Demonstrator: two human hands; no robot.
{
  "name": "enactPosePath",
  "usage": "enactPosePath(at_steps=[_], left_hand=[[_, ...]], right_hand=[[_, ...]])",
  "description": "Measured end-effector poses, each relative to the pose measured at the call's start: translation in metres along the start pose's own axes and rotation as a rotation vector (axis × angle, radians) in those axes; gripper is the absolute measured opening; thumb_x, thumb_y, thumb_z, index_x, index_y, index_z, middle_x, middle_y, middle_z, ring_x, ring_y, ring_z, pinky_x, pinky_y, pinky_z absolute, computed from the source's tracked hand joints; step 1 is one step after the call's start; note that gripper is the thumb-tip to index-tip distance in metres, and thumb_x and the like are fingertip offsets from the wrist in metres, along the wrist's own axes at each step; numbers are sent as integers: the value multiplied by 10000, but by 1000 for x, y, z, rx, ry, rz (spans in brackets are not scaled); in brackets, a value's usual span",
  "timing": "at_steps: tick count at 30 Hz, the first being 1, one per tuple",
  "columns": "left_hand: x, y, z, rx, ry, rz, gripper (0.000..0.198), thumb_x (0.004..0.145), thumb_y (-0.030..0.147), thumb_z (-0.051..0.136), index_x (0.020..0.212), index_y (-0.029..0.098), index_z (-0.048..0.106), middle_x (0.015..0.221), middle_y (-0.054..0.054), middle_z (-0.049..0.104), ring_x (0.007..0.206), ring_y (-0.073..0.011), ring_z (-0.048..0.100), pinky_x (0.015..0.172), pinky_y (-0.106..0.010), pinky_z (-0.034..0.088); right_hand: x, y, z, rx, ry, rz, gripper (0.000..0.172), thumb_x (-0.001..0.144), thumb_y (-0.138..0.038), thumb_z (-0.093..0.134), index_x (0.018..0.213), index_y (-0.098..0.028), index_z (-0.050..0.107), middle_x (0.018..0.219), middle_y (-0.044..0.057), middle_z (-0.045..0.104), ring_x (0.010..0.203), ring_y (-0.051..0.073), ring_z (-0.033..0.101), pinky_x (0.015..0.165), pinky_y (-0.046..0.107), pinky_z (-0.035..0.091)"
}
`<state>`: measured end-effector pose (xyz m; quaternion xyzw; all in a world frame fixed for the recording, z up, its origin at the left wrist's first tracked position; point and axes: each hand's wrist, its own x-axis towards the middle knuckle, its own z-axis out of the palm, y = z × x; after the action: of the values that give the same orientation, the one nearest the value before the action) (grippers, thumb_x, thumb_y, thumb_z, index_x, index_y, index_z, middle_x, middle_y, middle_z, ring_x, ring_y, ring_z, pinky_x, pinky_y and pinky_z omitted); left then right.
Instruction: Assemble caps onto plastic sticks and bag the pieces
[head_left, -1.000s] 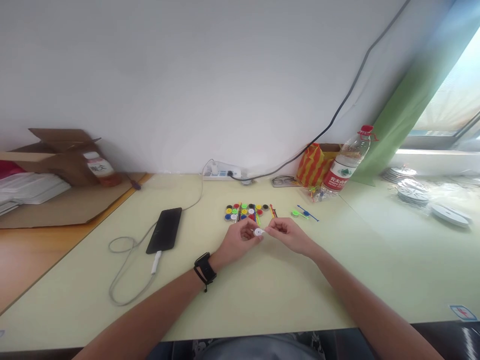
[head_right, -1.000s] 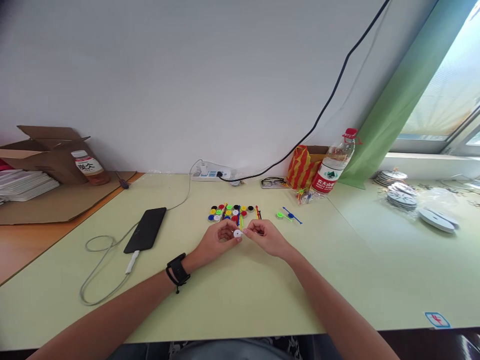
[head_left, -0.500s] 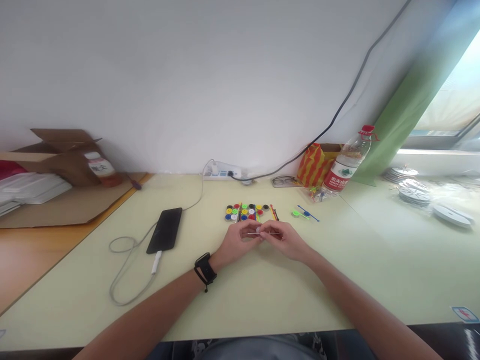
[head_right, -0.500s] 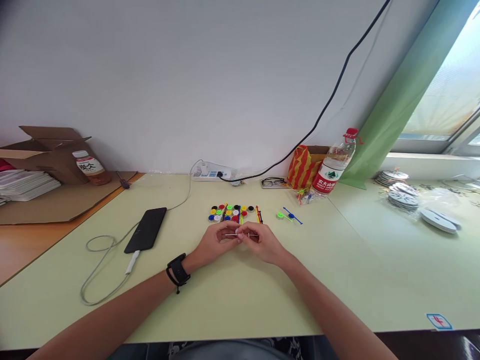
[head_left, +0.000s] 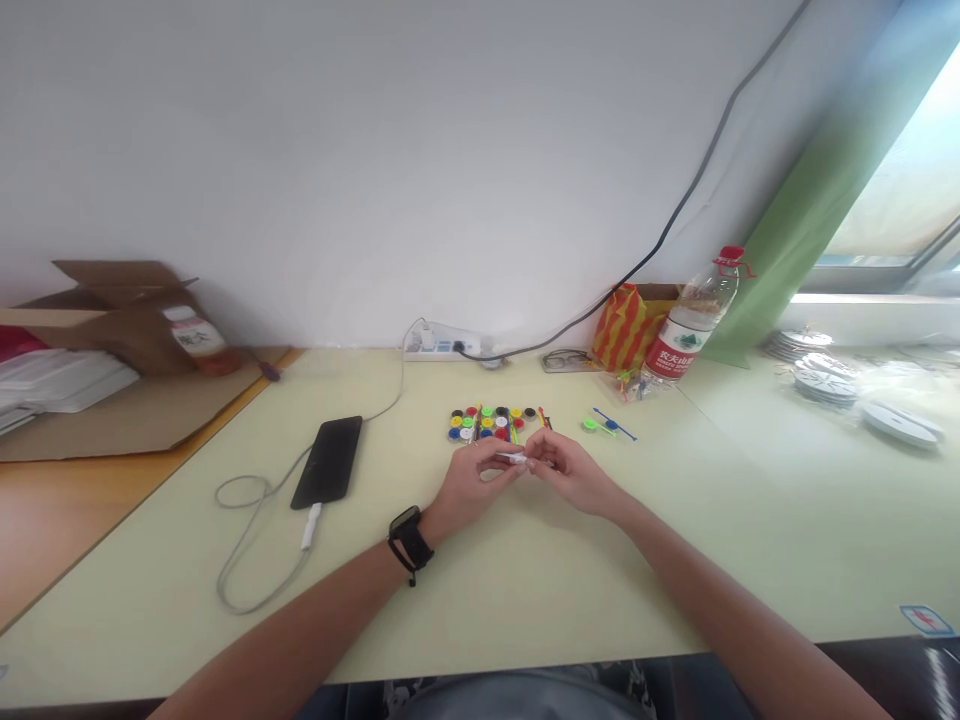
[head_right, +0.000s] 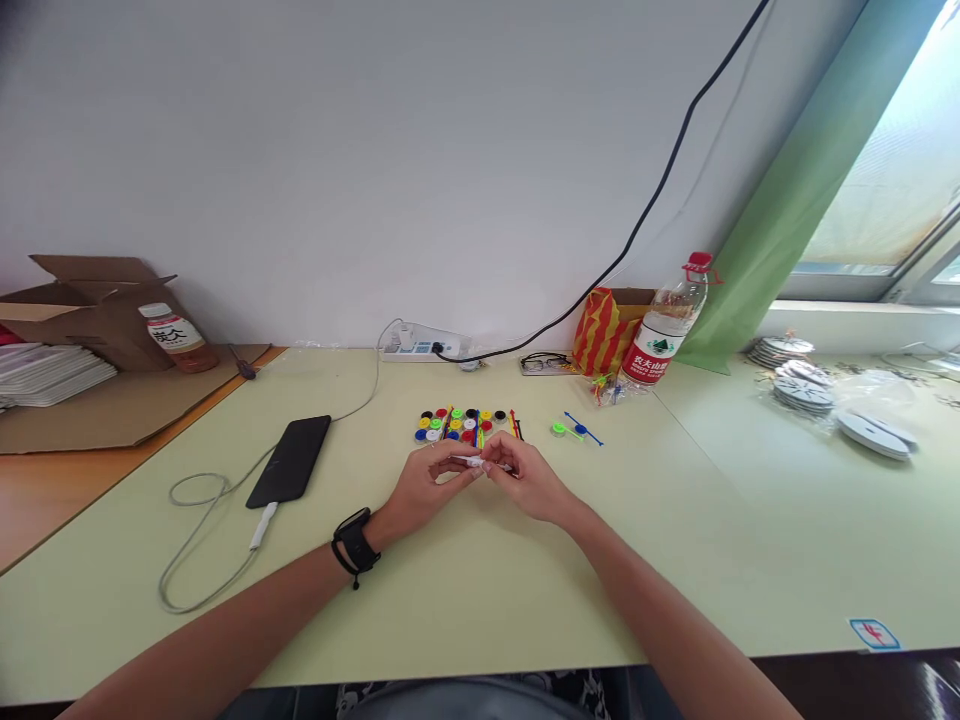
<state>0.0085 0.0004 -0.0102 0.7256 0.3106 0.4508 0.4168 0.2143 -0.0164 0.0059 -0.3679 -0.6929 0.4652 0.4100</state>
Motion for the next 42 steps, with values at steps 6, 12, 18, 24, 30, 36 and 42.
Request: enactPosePath(at_steps=[6,12,18,24,30,36,42], left_hand=[[2,-2,-1,24,51,-37,254,902,367,737,1084,193,763,1048,-84,770,895,-207,762,839,-356,657],[2,-2,-1,-18,41,-54,309,862,386,780,1094,183,755,1074,-91,774,978,-235,754,911,-404,648],[1,-3,-1,-18,37,-18,306,869,376,774,1111,190,757,1065,-90,765,941,-224,764,888,-394,657],[0,-5,-1,27,25,48,294,889,360,756,1138,205,762,1076,-84,749,942,-208,752,892,-381,659],[0,-5,-4,166,61,151,270,900,342,748,1143,225,768,1024,-72,742,913,-191,731,849,-355,664],[-1,-4,-3,215,85,185,231,917,313,723,1130,233,762,1005,-65,750,885,-182,735,845,-346,656],[-1,-1,-4,251,64,187,229,912,328,728,1122,246,768,993,-63,768,874,-194,738,825,-345,641]], right_hand=[[1,3,-1,-143,54,-20,198,975,-408,604,925,-217,593,803,4,597,724,155,532,645,278,428],[2,2,-2,-225,75,-69,227,996,-423,558,933,-220,638,882,42,666,766,179,578,655,296,445],[2,2,-3,-232,67,-87,255,996,-448,554,974,-231,685,956,74,702,834,207,625,709,332,499],[2,1,-4,-159,70,-88,255,968,-464,611,964,-233,719,982,83,697,893,221,648,775,359,526],[4,-1,-8,-18,127,-1,296,892,-497,712,977,-215,679,896,37,684,779,176,618,705,320,511],[3,-9,-14,120,89,37,296,828,-477,782,885,-205,680,787,13,638,693,153,583,679,328,518],[4,-9,-18,140,93,78,305,818,-488,781,897,-205,702,753,11,642,689,164,603,714,358,521]])
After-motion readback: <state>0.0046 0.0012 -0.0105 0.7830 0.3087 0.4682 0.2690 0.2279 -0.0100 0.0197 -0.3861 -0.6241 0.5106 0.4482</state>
